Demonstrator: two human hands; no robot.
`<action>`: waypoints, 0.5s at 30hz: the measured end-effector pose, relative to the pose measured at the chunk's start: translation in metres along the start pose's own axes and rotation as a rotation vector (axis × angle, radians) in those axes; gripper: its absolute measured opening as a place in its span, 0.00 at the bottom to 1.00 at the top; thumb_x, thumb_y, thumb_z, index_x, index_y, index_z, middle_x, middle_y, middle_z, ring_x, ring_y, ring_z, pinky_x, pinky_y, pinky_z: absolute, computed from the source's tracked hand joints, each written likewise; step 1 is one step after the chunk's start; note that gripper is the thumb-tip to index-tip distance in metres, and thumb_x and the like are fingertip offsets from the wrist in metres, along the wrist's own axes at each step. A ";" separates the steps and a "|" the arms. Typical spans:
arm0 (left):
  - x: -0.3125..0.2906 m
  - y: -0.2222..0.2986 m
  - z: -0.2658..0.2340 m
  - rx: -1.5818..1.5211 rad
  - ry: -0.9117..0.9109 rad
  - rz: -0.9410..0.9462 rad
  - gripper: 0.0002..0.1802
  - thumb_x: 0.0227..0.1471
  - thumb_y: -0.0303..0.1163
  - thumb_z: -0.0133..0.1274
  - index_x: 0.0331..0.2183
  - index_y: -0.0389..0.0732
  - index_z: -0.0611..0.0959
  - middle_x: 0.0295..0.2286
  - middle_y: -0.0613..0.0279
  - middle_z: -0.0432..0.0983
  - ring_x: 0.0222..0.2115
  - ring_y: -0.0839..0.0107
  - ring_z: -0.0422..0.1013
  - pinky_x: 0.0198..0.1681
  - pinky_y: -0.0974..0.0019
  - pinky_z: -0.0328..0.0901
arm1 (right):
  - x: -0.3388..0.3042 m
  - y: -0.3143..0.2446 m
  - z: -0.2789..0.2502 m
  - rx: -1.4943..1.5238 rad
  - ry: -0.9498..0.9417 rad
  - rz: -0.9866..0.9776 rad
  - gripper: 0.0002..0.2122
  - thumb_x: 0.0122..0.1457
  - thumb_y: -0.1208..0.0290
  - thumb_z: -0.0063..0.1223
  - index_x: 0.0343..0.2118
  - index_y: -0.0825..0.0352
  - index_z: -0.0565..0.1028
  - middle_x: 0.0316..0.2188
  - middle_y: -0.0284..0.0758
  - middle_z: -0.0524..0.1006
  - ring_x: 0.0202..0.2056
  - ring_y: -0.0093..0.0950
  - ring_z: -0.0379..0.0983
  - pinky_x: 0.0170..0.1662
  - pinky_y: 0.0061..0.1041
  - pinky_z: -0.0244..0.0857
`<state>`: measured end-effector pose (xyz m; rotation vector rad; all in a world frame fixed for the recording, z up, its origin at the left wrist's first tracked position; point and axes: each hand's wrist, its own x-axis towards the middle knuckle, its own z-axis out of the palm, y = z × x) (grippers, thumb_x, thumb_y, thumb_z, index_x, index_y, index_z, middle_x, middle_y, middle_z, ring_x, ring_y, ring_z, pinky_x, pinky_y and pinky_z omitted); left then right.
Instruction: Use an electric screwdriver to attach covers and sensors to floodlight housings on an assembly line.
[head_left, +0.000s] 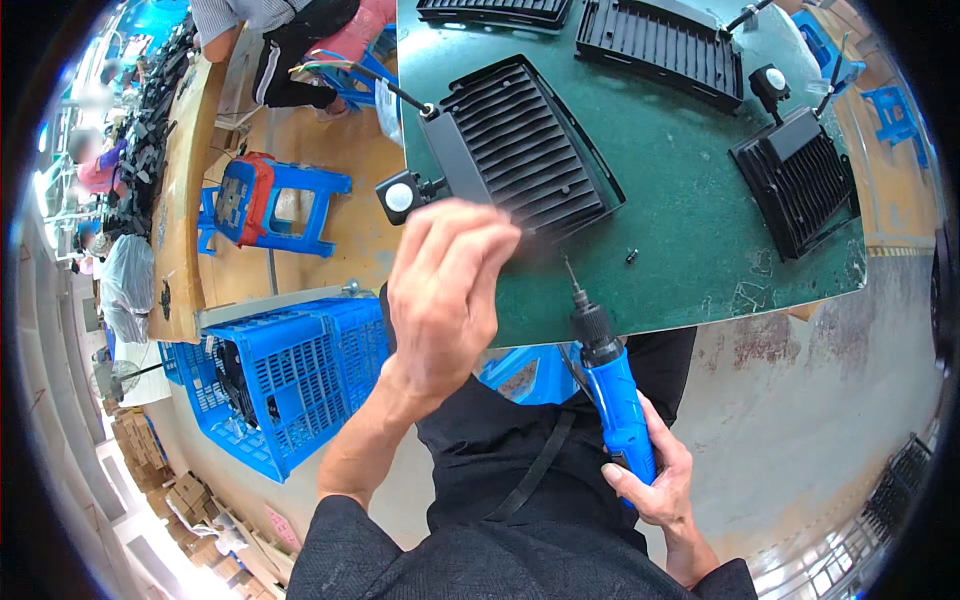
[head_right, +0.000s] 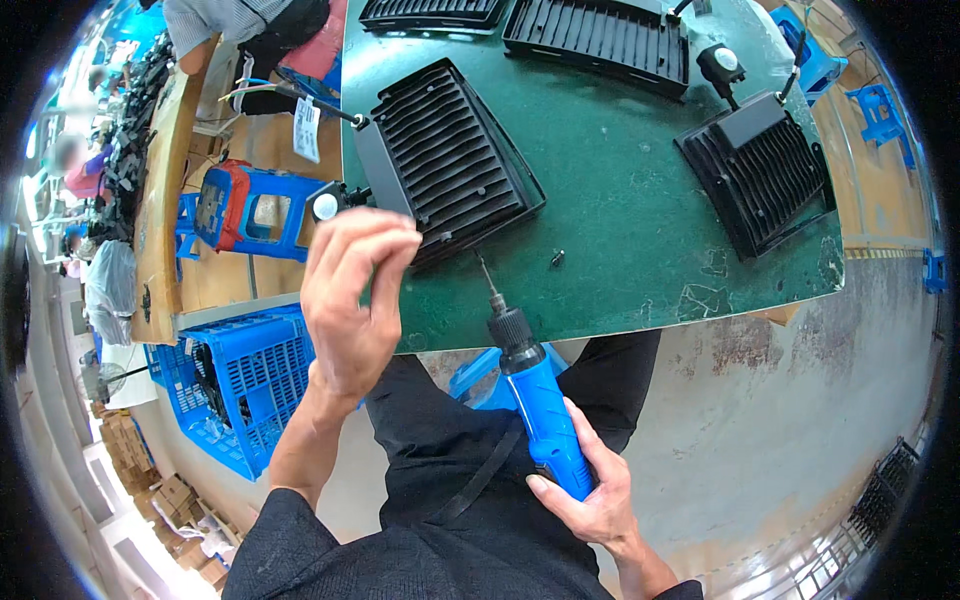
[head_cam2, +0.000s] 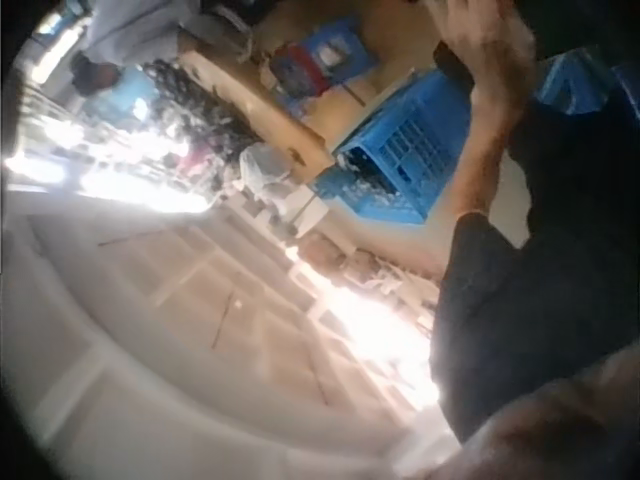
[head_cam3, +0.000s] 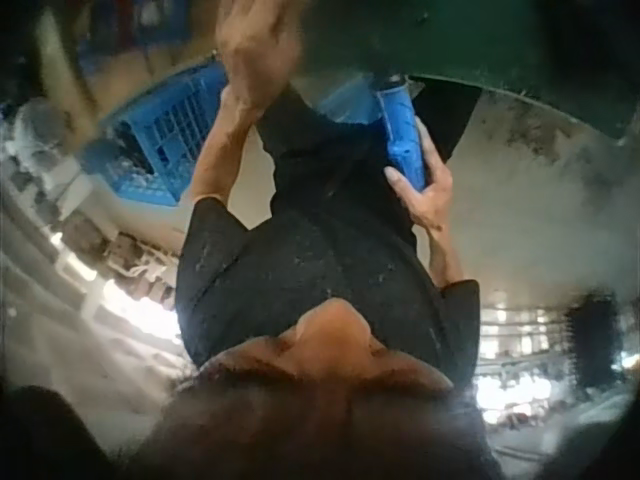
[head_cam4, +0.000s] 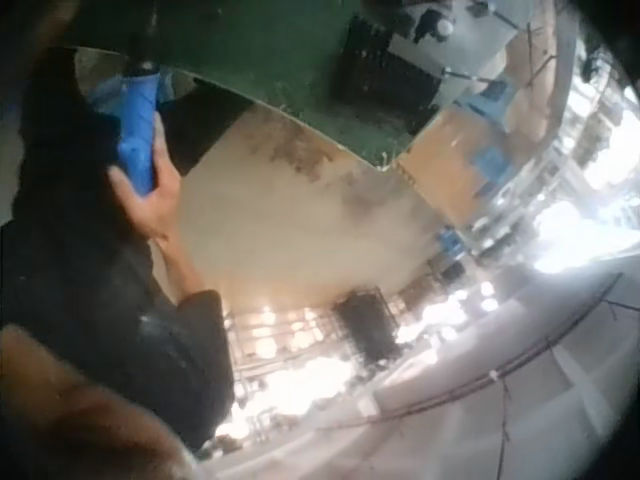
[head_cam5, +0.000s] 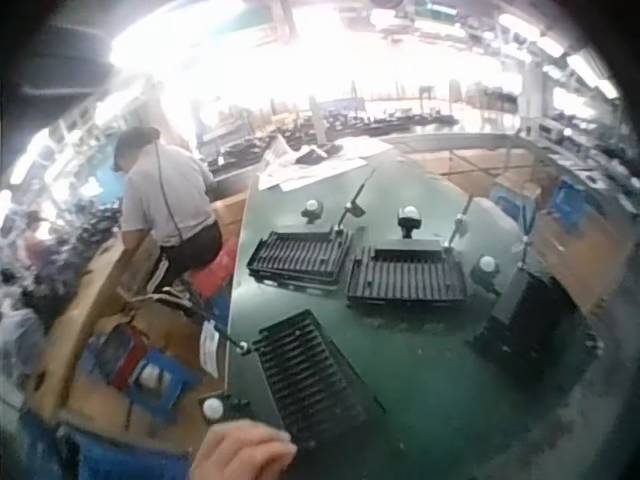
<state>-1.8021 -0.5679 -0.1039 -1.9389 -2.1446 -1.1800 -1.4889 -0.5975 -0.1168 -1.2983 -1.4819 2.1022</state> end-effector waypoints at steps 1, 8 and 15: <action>0.006 -0.003 0.004 0.033 -0.004 0.021 0.06 0.50 0.19 0.62 0.34 0.37 0.85 0.40 0.56 0.82 0.46 0.56 0.75 0.50 0.57 0.68 | 0.001 -0.002 0.001 0.001 -0.007 0.042 0.42 0.50 0.73 0.69 0.68 0.76 0.59 0.52 0.44 0.78 0.47 0.25 0.77 0.53 0.25 0.68; 0.006 -0.022 0.025 -0.066 -0.109 -0.005 0.05 0.52 0.24 0.64 0.34 0.39 0.86 0.42 0.63 0.83 0.48 0.62 0.74 0.54 0.60 0.62 | 0.006 -0.003 0.003 0.041 -0.004 0.018 0.42 0.51 0.74 0.68 0.68 0.77 0.59 0.52 0.44 0.78 0.47 0.25 0.76 0.53 0.25 0.68; 0.008 -0.022 0.025 -0.118 -0.126 -0.063 0.04 0.52 0.26 0.64 0.33 0.41 0.88 0.41 0.65 0.84 0.46 0.64 0.74 0.55 0.61 0.60 | 0.015 0.001 0.006 0.087 -0.006 -0.010 0.42 0.50 0.73 0.68 0.68 0.74 0.59 0.46 0.42 0.79 0.38 0.23 0.75 0.41 0.22 0.68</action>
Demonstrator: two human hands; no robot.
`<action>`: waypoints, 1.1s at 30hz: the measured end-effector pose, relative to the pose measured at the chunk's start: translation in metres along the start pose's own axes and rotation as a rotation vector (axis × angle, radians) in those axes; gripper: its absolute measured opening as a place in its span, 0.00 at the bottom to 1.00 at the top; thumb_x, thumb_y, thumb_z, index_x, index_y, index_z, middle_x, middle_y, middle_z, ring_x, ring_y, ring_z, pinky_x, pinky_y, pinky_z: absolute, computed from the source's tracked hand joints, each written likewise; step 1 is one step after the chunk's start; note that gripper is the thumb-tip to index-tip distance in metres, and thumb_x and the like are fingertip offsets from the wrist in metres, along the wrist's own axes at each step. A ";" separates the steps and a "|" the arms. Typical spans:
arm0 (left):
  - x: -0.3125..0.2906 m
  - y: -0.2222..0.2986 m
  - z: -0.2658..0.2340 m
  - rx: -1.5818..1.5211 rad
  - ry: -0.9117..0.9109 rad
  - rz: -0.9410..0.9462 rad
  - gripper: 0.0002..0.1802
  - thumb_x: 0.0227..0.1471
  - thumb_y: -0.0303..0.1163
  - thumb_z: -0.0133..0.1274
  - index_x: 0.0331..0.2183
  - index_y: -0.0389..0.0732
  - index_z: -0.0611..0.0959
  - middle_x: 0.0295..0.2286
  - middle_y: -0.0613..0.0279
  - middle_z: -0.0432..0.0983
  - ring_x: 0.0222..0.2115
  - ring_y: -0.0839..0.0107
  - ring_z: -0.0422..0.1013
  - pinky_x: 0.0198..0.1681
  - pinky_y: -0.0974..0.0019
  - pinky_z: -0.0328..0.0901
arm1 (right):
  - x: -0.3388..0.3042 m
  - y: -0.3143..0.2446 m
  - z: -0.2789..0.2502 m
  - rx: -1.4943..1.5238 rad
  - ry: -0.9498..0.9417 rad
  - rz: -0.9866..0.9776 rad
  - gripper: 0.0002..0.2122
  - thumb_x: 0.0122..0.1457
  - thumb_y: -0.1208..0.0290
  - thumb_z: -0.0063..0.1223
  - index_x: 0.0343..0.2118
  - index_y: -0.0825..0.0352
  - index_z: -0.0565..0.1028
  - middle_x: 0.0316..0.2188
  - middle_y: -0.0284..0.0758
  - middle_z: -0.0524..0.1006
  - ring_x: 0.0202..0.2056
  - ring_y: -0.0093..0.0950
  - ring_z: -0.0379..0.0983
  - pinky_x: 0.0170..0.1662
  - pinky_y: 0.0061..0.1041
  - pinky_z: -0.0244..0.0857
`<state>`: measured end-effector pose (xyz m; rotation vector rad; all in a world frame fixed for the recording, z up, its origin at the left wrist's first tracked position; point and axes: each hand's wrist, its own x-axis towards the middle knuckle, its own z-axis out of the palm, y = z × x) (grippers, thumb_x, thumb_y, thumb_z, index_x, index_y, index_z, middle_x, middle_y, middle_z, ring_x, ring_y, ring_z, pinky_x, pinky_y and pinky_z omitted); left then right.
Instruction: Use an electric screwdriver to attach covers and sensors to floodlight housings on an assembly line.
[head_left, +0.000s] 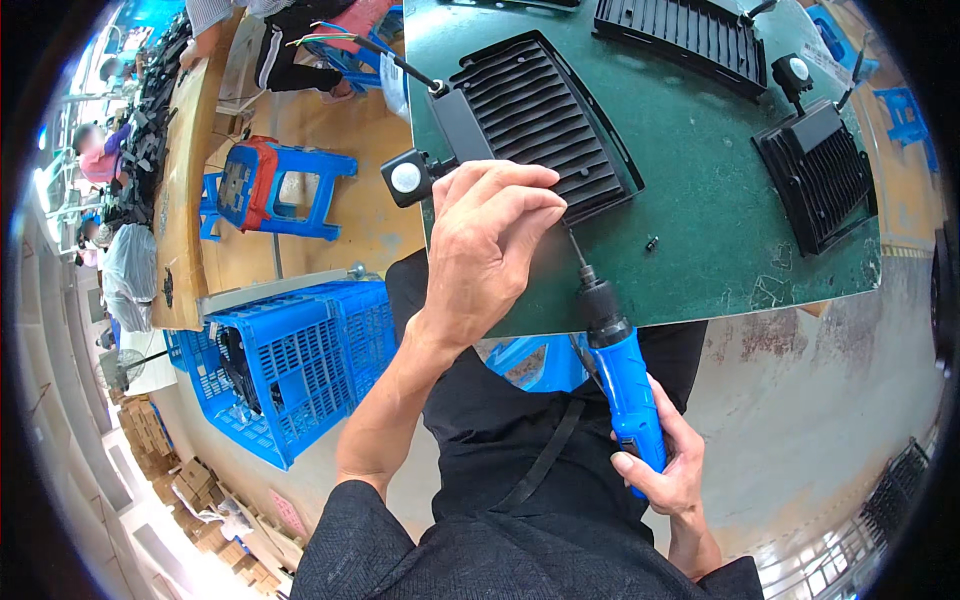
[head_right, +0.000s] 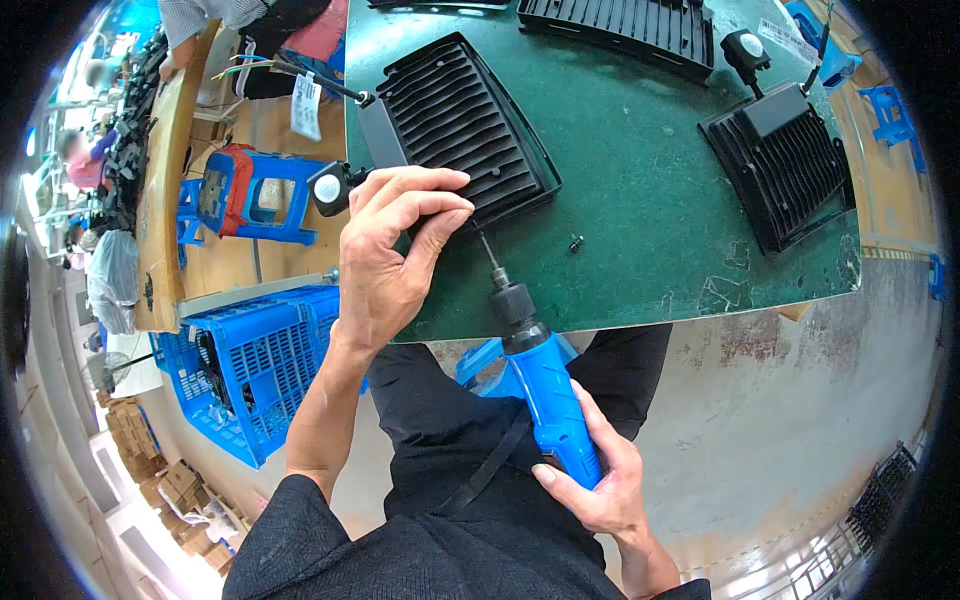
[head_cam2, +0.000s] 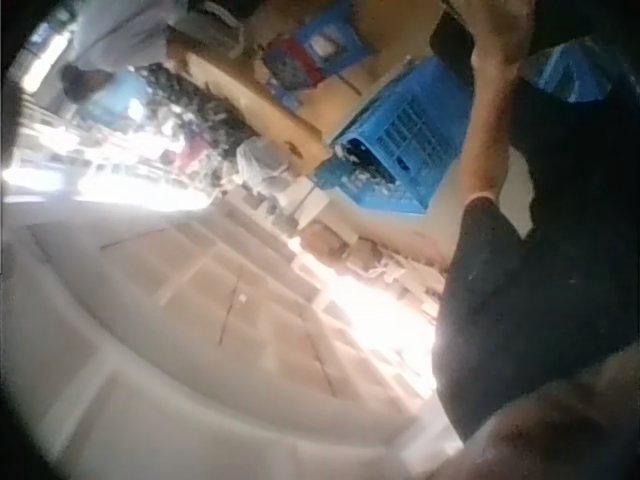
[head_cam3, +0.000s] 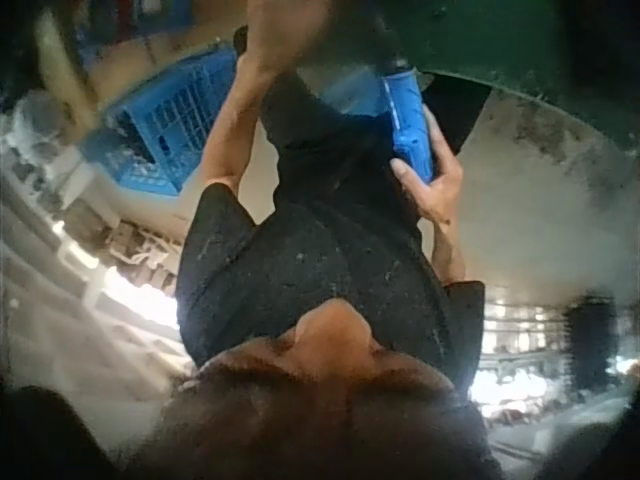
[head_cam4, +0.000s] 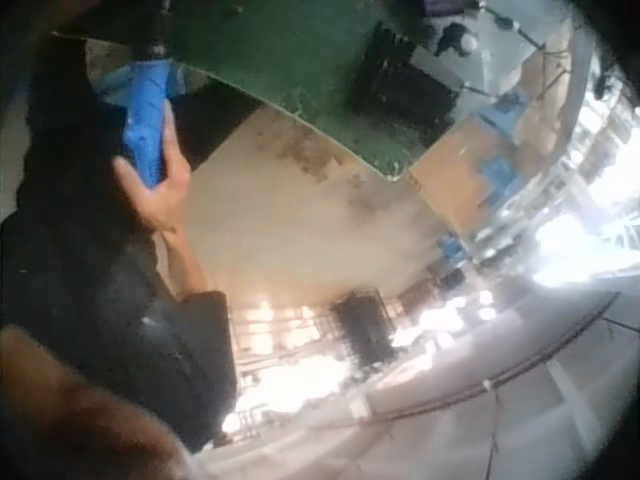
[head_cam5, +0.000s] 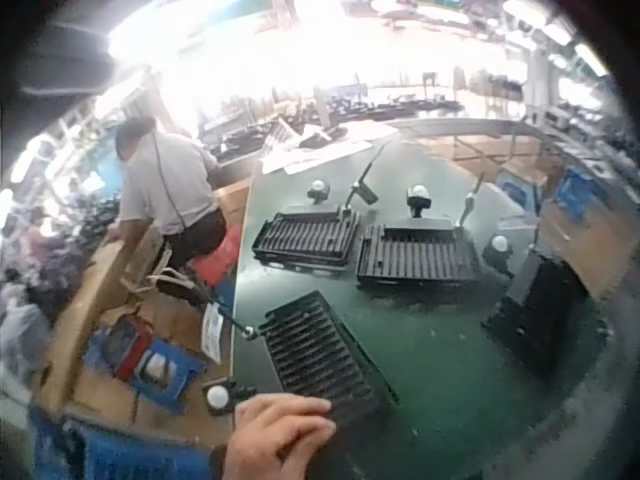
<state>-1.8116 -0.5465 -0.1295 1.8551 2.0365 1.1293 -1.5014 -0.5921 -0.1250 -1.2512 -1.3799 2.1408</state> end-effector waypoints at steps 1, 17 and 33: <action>-0.001 0.001 0.000 -0.002 -0.003 -0.007 0.04 0.52 0.26 0.65 0.33 0.41 0.88 0.42 0.65 0.84 0.46 0.64 0.73 0.55 0.61 0.60 | 0.002 0.005 0.000 -0.021 -0.008 -0.045 0.43 0.49 0.72 0.68 0.69 0.72 0.60 0.39 0.41 0.80 0.27 0.20 0.75 0.28 0.18 0.69; -0.008 0.007 -0.002 0.049 -0.036 0.011 0.06 0.51 0.25 0.64 0.34 0.41 0.88 0.45 0.64 0.83 0.51 0.61 0.72 0.58 0.58 0.58 | 0.002 0.013 -0.005 0.047 -0.031 -0.009 0.44 0.49 0.71 0.71 0.68 0.77 0.60 0.53 0.45 0.78 0.49 0.28 0.77 0.56 0.26 0.66; 0.097 -0.058 0.047 0.543 0.098 0.115 0.35 0.65 0.64 0.41 0.57 0.48 0.79 0.56 0.46 0.71 0.58 0.47 0.65 0.58 0.40 0.57 | 0.011 -0.001 -0.004 -0.346 -0.039 -0.244 0.43 0.47 0.72 0.71 0.67 0.77 0.62 0.43 0.46 0.81 0.40 0.29 0.80 0.46 0.28 0.72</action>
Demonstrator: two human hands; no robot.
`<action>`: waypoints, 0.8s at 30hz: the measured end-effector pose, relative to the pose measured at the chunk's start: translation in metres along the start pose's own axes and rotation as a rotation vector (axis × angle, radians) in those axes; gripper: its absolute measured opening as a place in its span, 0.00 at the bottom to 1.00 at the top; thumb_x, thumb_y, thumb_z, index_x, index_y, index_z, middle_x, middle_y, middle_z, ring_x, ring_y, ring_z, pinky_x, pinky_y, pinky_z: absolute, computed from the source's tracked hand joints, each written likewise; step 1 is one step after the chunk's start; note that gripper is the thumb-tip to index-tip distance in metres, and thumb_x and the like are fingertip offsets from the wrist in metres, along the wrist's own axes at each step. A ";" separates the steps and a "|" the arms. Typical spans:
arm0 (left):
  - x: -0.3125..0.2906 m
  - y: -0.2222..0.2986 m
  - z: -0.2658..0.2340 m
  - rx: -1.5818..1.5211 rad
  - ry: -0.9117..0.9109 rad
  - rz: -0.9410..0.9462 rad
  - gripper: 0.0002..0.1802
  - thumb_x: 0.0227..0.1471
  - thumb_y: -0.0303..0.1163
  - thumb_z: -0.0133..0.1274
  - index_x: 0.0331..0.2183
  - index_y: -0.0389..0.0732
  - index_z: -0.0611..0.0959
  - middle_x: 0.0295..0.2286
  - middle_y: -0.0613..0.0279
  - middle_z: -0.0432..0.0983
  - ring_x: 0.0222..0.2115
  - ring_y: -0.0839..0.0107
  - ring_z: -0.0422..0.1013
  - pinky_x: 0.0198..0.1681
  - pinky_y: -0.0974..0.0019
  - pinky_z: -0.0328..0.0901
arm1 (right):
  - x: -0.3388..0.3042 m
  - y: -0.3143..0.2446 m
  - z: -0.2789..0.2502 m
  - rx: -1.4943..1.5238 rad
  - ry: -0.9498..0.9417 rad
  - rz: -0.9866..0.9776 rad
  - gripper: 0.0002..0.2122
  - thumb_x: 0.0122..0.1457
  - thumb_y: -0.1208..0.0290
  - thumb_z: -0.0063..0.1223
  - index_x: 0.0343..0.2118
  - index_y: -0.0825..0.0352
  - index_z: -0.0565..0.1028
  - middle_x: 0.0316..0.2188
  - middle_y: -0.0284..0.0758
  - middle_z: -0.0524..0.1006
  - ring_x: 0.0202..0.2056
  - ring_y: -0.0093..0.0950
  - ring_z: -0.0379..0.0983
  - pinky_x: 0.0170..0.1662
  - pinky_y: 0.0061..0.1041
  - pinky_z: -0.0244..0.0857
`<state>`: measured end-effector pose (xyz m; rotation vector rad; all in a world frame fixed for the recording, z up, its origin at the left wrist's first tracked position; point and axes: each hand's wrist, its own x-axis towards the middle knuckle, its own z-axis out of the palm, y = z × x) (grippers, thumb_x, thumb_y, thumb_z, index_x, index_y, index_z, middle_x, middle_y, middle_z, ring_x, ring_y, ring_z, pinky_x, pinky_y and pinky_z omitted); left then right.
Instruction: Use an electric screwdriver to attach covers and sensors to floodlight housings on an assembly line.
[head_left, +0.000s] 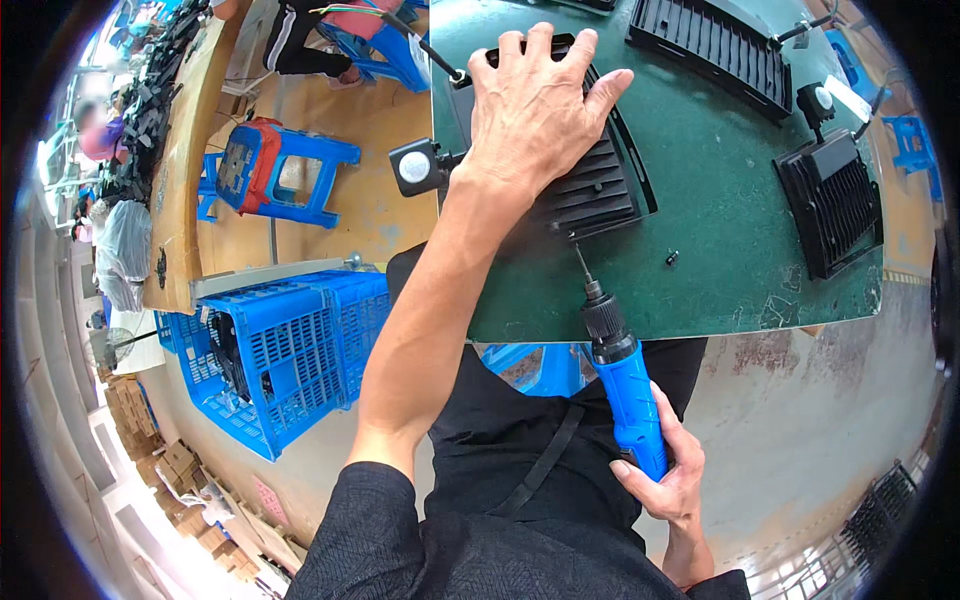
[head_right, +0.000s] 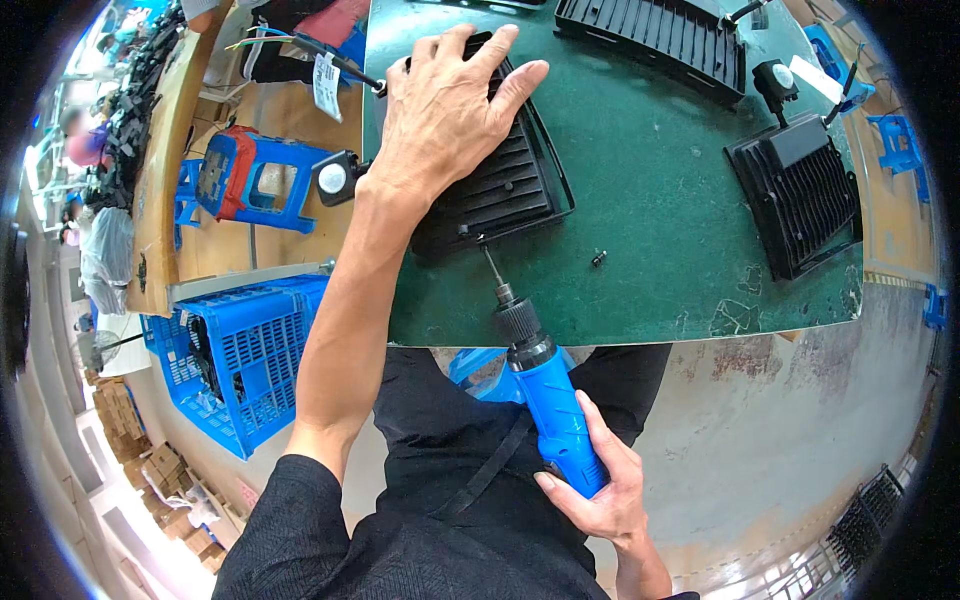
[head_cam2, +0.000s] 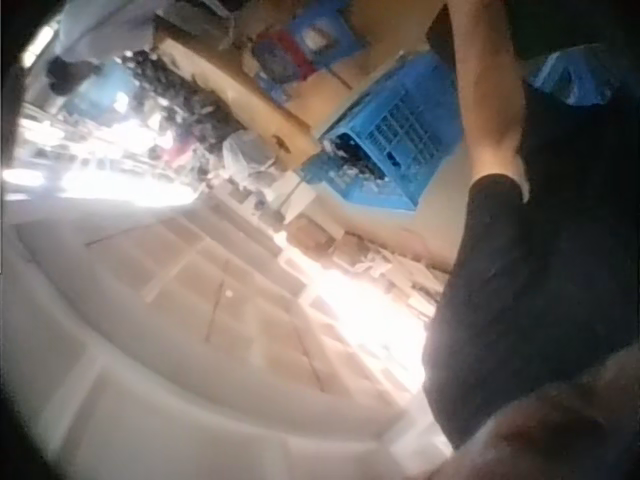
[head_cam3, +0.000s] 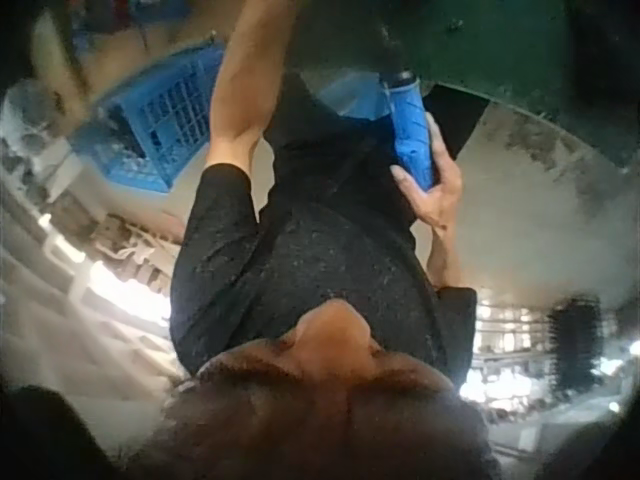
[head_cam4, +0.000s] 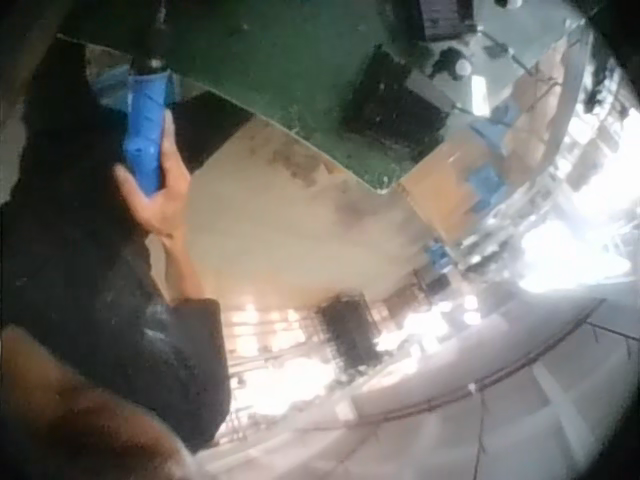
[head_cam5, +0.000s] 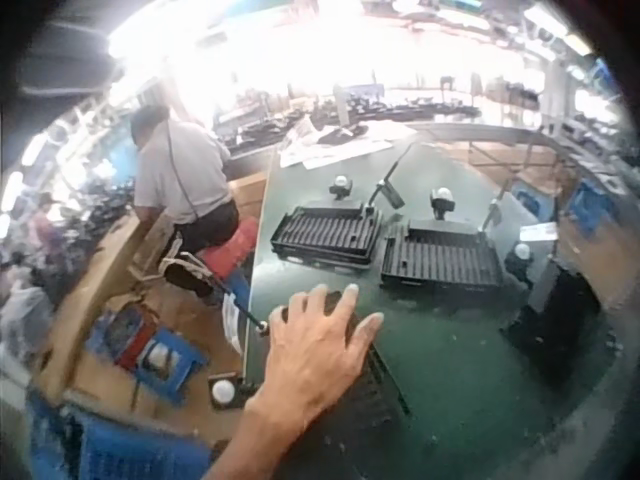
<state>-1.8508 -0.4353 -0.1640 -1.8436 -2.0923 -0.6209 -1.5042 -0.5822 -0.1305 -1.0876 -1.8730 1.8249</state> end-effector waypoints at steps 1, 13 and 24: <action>-0.002 0.004 -0.010 0.000 -0.065 -0.087 0.35 0.64 0.64 0.42 0.57 0.48 0.79 0.55 0.45 0.71 0.57 0.47 0.65 0.57 0.41 0.58 | 0.001 0.000 0.000 -0.044 -0.005 -0.024 0.43 0.46 0.72 0.71 0.66 0.77 0.62 0.42 0.47 0.81 0.39 0.30 0.81 0.45 0.28 0.73; -0.030 0.005 -0.025 0.036 -0.076 -0.255 0.30 0.63 0.57 0.46 0.55 0.46 0.80 0.55 0.44 0.71 0.55 0.47 0.66 0.57 0.38 0.57 | -0.003 0.018 -0.003 -0.240 -0.014 -0.206 0.42 0.42 0.73 0.72 0.63 0.78 0.66 0.38 0.51 0.81 0.35 0.38 0.83 0.39 0.31 0.75; -0.028 0.008 -0.026 0.038 -0.080 -0.295 0.27 0.59 0.49 0.47 0.53 0.45 0.82 0.53 0.43 0.72 0.53 0.46 0.67 0.56 0.38 0.58 | 0.003 0.026 -0.010 -0.362 -0.016 -0.292 0.41 0.42 0.71 0.72 0.63 0.76 0.67 0.32 0.47 0.79 0.28 0.38 0.80 0.30 0.32 0.73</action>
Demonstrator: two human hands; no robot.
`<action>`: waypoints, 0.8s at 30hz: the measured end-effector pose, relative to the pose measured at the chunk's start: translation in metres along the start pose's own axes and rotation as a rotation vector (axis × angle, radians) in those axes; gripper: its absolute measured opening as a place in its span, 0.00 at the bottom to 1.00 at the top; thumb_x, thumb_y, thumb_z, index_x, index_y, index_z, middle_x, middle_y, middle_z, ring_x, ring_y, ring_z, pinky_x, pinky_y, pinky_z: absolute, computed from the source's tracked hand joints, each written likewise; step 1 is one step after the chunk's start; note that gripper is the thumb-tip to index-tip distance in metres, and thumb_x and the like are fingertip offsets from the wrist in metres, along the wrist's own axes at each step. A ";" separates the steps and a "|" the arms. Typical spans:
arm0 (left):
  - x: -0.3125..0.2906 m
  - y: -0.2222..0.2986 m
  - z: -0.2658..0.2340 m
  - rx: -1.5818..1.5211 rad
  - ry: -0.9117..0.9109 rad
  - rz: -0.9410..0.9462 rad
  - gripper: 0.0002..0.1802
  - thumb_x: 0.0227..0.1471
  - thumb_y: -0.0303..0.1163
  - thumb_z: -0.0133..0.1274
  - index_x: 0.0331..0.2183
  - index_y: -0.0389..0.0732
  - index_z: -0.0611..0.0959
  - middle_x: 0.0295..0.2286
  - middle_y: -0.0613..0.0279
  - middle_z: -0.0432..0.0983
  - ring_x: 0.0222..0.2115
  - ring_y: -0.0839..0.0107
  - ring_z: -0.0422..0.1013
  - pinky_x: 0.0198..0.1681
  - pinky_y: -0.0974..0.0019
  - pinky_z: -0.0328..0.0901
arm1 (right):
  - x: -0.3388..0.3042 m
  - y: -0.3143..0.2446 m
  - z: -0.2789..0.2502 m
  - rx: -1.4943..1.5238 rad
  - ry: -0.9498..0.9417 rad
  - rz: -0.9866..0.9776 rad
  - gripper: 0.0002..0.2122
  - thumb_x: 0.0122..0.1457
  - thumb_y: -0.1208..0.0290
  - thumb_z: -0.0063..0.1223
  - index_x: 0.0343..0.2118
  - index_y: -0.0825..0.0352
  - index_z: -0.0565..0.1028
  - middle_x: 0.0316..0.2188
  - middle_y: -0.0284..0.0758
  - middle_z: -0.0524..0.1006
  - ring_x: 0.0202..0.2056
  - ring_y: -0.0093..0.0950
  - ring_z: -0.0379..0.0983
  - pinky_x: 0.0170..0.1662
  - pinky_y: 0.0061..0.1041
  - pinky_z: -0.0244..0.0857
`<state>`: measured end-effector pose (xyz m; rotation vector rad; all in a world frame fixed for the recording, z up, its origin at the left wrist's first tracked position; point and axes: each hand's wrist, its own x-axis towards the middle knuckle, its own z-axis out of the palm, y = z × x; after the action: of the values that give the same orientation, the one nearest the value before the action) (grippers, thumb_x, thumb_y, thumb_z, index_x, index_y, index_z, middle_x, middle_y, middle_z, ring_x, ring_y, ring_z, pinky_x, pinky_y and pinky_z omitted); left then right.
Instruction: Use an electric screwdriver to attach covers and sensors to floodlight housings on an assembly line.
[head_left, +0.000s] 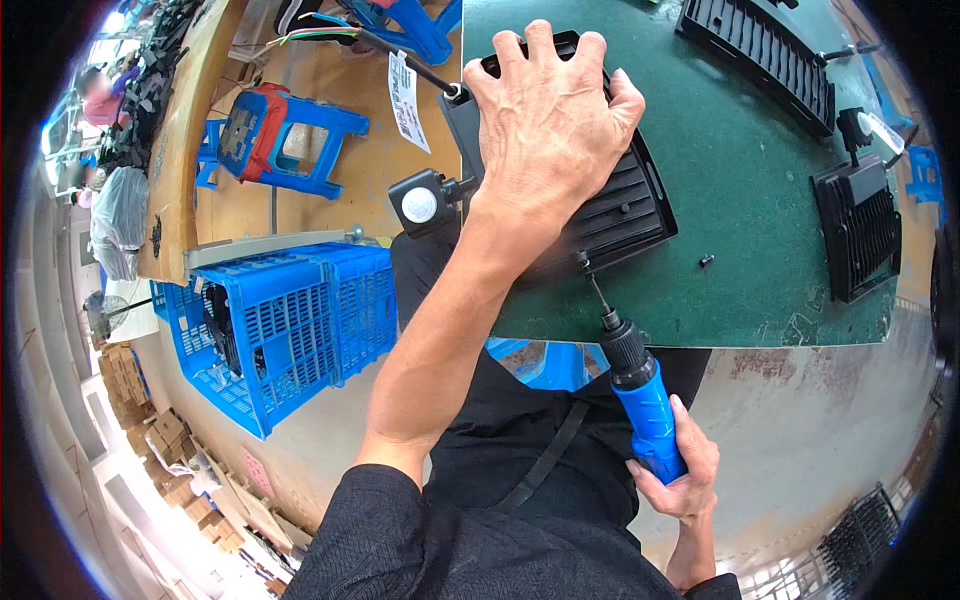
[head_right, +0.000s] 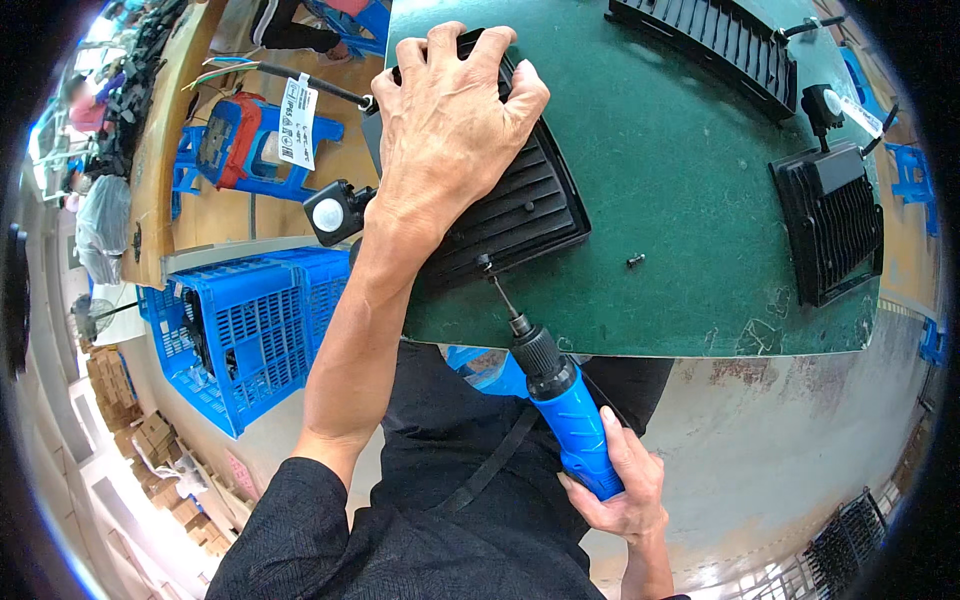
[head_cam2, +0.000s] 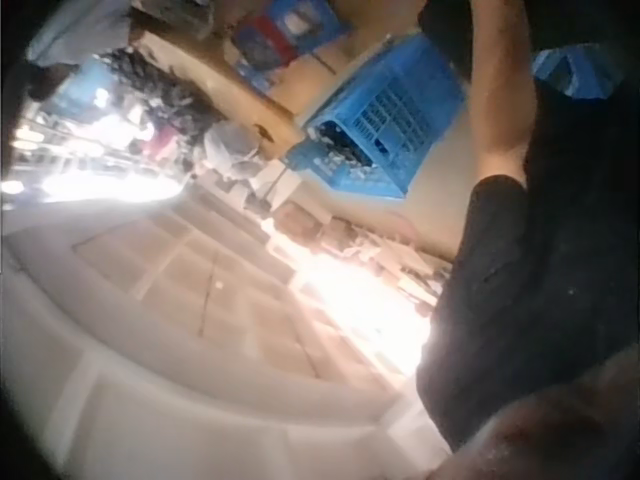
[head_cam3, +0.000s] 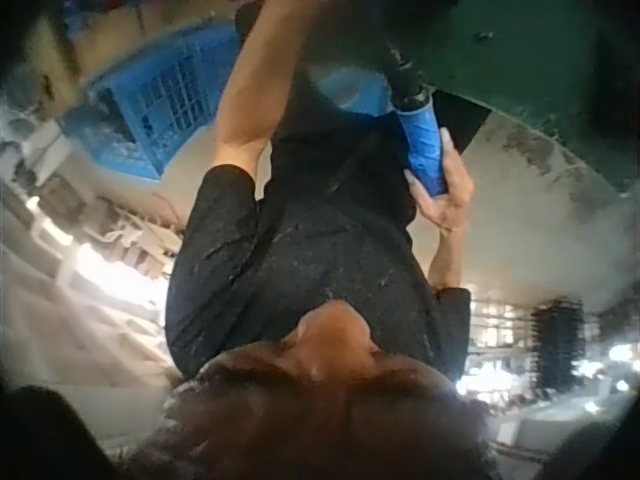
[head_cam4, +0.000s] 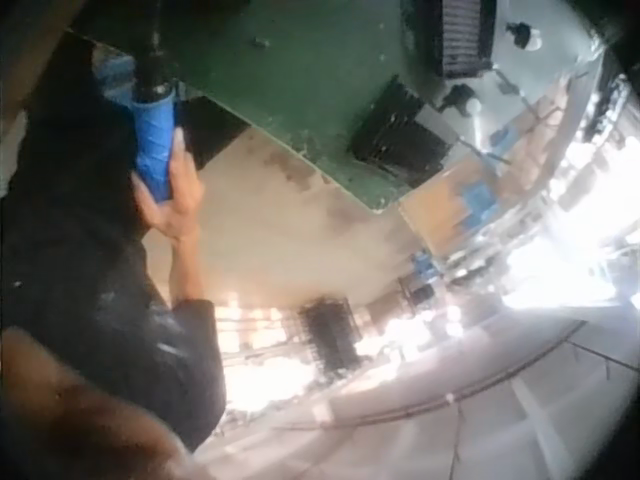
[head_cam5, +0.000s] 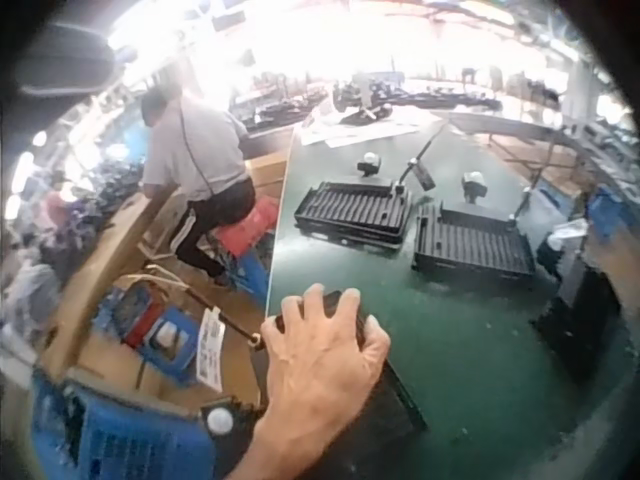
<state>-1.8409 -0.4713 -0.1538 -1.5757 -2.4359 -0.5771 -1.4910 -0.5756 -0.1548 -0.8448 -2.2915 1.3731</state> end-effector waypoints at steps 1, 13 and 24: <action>0.000 0.000 0.000 -0.006 0.001 -0.001 0.27 0.59 0.49 0.47 0.53 0.45 0.82 0.53 0.43 0.72 0.53 0.46 0.67 0.56 0.38 0.58 | -0.001 -0.001 -0.001 -0.027 -0.009 0.009 0.42 0.42 0.71 0.73 0.63 0.75 0.67 0.31 0.46 0.78 0.26 0.37 0.79 0.28 0.32 0.72; -0.001 0.003 0.002 -0.007 0.050 -0.014 0.25 0.58 0.48 0.50 0.51 0.44 0.83 0.49 0.41 0.73 0.50 0.46 0.67 0.54 0.41 0.61 | -0.006 -0.040 0.012 0.108 -0.015 0.153 0.43 0.44 0.74 0.72 0.65 0.77 0.63 0.35 0.47 0.79 0.28 0.39 0.79 0.31 0.34 0.73; -0.001 0.002 0.000 -0.022 0.055 -0.007 0.25 0.57 0.48 0.50 0.50 0.43 0.84 0.48 0.39 0.73 0.50 0.45 0.67 0.53 0.41 0.61 | -0.009 -0.065 0.020 0.136 -0.027 0.315 0.44 0.43 0.74 0.69 0.66 0.81 0.61 0.41 0.47 0.81 0.38 0.30 0.80 0.46 0.28 0.72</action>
<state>-1.8388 -0.4718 -0.1534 -1.5392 -2.4041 -0.6415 -1.5162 -0.6178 -0.1065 -1.1850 -2.1197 1.6584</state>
